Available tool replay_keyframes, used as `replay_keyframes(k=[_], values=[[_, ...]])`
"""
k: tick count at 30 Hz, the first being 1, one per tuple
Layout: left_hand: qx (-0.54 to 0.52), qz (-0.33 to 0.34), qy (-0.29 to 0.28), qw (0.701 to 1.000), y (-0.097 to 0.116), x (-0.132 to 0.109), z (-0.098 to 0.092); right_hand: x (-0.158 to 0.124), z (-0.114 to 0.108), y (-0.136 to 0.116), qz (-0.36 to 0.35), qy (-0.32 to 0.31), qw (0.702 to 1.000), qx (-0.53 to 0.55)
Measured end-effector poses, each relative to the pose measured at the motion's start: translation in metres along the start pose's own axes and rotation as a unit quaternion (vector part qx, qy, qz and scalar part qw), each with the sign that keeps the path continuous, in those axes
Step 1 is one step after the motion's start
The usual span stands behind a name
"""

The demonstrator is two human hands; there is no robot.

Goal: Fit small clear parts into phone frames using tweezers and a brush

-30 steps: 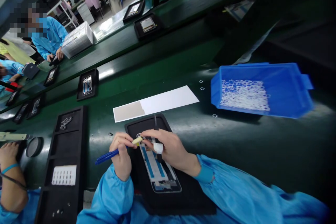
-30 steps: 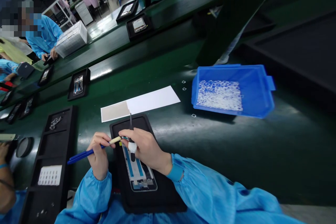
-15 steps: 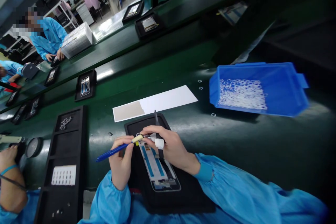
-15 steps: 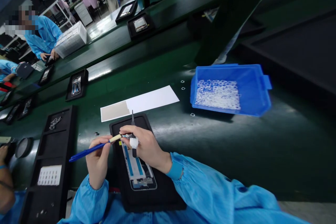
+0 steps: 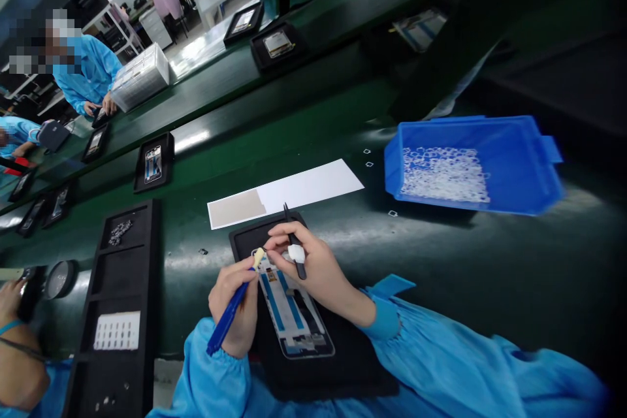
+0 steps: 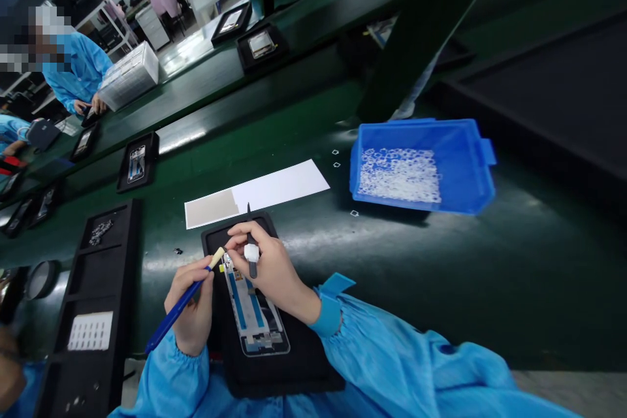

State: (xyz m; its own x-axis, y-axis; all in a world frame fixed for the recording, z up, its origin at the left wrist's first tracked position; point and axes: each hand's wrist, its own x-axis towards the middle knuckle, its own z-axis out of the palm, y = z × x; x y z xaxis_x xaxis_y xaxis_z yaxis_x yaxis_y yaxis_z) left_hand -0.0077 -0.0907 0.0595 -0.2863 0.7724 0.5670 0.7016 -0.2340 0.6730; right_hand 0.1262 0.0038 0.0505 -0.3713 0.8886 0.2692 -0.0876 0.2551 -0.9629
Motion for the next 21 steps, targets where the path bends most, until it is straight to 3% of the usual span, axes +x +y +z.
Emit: replay_keyframes(k=[4, 7, 11, 15, 17, 19, 21], values=[[-0.016, 0.004, 0.001, 1.0, 0.002, 0.002, 0.003, 0.002, -0.002, 0.0, -0.001, 0.008, 1.0, 0.006], [-0.051, -0.041, 0.015, 0.998, 0.003, 0.004, 0.002, 0.002, -0.004, 0.0, 0.009, -0.007, 1.0, 0.019], [-0.13, -0.182, 0.043, 0.974, 0.003, 0.008, 0.001, 0.0, -0.002, -0.003, 0.022, -0.037, 0.997, 0.064], [-0.238, -0.318, 0.035, 0.917, 0.002, 0.012, 0.0, 0.001, -0.006, -0.006, 0.017, -0.035, 0.997, 0.071], [-0.273, -0.344, 0.045, 0.897, 0.001, 0.012, -0.001, 0.009, -0.023, -0.006, -0.012, 0.022, 0.999, 0.024], [-0.278, -0.346, 0.064, 0.894, -0.002, 0.012, -0.005, 0.02, -0.054, -0.005, -0.061, 0.137, 0.986, -0.069], [-0.261, -0.335, 0.077, 0.902, -0.007, 0.01, -0.01, 0.031, -0.098, -0.003, -0.112, 0.285, 0.934, -0.185]])
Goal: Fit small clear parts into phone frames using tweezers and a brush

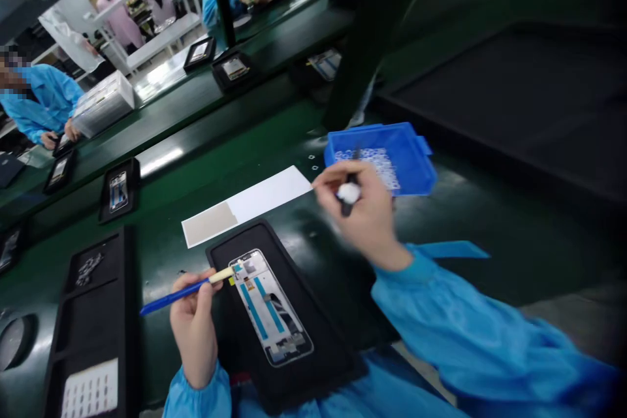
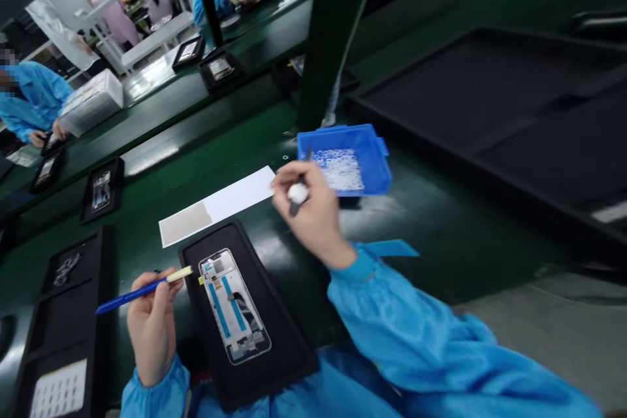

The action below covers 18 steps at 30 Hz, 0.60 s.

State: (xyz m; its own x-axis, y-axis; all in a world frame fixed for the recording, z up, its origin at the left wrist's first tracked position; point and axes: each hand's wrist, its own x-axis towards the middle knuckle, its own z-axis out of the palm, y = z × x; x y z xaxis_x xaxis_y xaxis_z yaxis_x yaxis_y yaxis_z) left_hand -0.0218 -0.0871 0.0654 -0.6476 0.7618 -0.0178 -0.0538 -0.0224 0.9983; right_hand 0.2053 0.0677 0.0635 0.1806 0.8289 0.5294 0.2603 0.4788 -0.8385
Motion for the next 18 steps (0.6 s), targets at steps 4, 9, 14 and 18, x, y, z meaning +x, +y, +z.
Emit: replay_keyframes(k=[4, 9, 14, 18], values=[[0.074, 0.05, -0.01, 0.996, -0.003, 0.004, -0.01, 0.044, -0.057, 0.036, -0.027, 0.028, 0.967, -0.252], [0.201, 0.148, -0.054, 0.967, 0.0, 0.005, -0.002, 0.038, -0.064, 0.041, -0.08, -0.065, 0.935, -0.34], [0.302, 0.209, -0.144, 0.919, 0.002, 0.014, 0.013, -0.01, -0.01, 0.012, -0.105, -0.172, 0.965, -0.17], [0.345, 0.235, -0.178, 0.891, 0.0, 0.018, 0.018, -0.042, 0.029, 0.0, -0.134, -0.356, 0.923, -0.058]])
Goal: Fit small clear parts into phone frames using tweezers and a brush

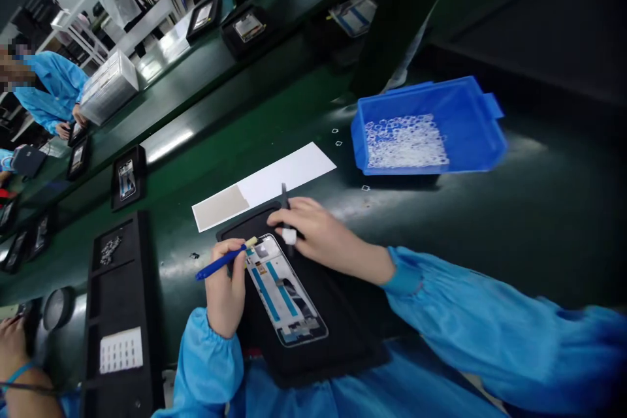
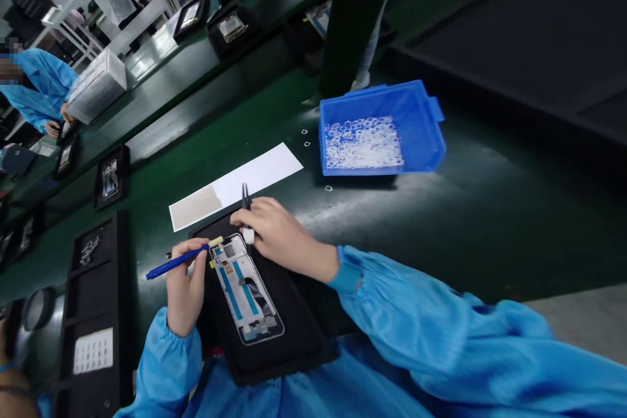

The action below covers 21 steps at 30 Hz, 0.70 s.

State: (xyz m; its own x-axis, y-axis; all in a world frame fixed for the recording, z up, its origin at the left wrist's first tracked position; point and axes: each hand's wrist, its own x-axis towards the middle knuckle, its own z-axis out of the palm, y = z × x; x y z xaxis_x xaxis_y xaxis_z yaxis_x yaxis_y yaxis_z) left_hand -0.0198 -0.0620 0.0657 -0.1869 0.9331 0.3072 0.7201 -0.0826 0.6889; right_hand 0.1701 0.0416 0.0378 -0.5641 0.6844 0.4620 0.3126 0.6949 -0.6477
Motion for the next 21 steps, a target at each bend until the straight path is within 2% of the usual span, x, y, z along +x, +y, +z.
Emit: replay_keyframes(k=[2, 5, 12, 21], values=[[0.027, 0.01, -0.002, 1.0, -0.001, 0.0, 0.002, 0.0, 0.012, -0.002, 0.004, -0.034, 0.999, 0.026], [0.06, 0.031, -0.002, 0.998, -0.001, 0.0, 0.004, -0.003, 0.017, -0.001, 0.026, -0.058, 0.997, 0.051], [0.086, 0.078, -0.012, 0.993, 0.003, 0.008, 0.007, -0.005, 0.015, 0.001, 0.064, -0.066, 0.991, 0.094], [0.104, 0.086, -0.05, 0.99, 0.01, 0.013, 0.006, -0.004, 0.013, -0.001, 0.068, -0.062, 0.991, 0.093]])
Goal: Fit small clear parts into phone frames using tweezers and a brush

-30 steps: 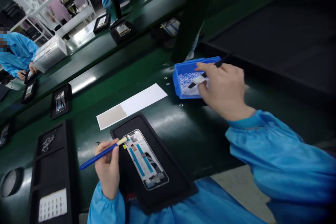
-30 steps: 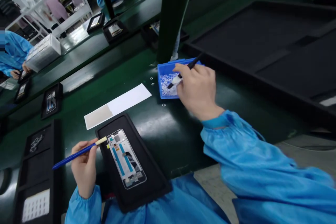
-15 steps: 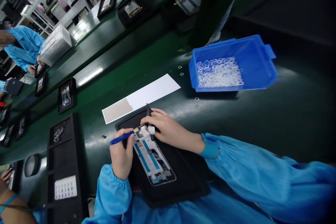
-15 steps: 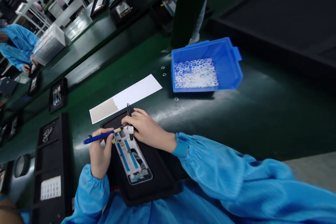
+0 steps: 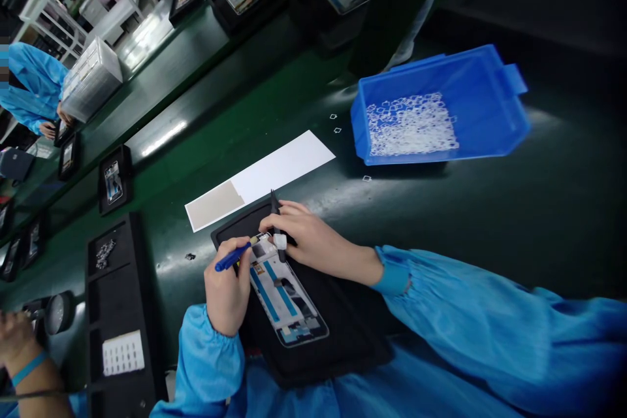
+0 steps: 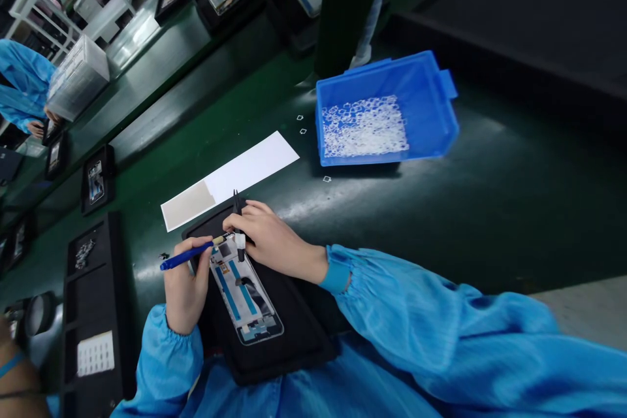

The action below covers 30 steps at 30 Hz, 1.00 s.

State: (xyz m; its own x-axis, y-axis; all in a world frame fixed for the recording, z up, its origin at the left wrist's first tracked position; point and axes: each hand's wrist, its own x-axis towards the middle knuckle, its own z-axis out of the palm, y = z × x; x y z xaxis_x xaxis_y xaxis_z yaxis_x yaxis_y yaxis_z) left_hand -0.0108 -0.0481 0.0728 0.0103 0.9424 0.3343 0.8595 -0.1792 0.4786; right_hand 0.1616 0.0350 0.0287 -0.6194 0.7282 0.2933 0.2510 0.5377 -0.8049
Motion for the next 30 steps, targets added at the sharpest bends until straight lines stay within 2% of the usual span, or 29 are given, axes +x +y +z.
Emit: replay_keyframes(k=[9, 14, 16, 18, 20, 21, 22, 24, 26, 28, 30], values=[[0.03, 0.032, -0.063, 0.997, 0.005, -0.001, 0.0, -0.002, 0.003, 0.004, -0.012, 0.005, 1.0, -0.003], [-0.01, 0.019, -0.073, 0.997, -0.001, -0.001, 0.003, -0.003, 0.006, 0.005, -0.017, 0.017, 1.0, -0.012], [-0.059, -0.023, -0.033, 0.997, -0.006, 0.0, 0.002, -0.002, 0.006, 0.004, -0.01, 0.018, 1.0, -0.021], [-0.123, -0.068, 0.05, 0.989, -0.01, 0.0, -0.001, -0.001, 0.006, 0.003, -0.005, 0.016, 0.999, -0.03], [-0.167, -0.073, 0.135, 0.974, -0.012, -0.001, -0.007, -0.001, 0.006, 0.003, -0.001, 0.012, 0.999, -0.033], [-0.163, -0.059, 0.148, 0.974, -0.012, -0.001, -0.01, -0.001, 0.006, 0.003, 0.001, 0.012, 0.999, -0.031], [-0.137, -0.037, 0.132, 0.981, -0.012, -0.002, -0.013, -0.001, 0.007, 0.004, 0.001, 0.013, 1.0, -0.027], [-0.023, 0.017, 0.038, 0.999, -0.011, -0.006, -0.014, -0.002, 0.007, 0.005, -0.002, 0.025, 1.0, -0.012], [0.109, 0.068, -0.061, 0.99, -0.011, -0.011, -0.01, -0.002, 0.006, 0.005, -0.004, 0.053, 0.999, 0.006], [0.203, 0.107, -0.096, 0.968, -0.012, -0.015, -0.002, -0.002, 0.004, 0.004, 0.006, 0.093, 0.995, 0.023], [0.25, 0.125, -0.101, 0.955, -0.013, -0.019, 0.005, -0.002, 0.002, 0.003, 0.024, 0.133, 0.99, 0.039]])
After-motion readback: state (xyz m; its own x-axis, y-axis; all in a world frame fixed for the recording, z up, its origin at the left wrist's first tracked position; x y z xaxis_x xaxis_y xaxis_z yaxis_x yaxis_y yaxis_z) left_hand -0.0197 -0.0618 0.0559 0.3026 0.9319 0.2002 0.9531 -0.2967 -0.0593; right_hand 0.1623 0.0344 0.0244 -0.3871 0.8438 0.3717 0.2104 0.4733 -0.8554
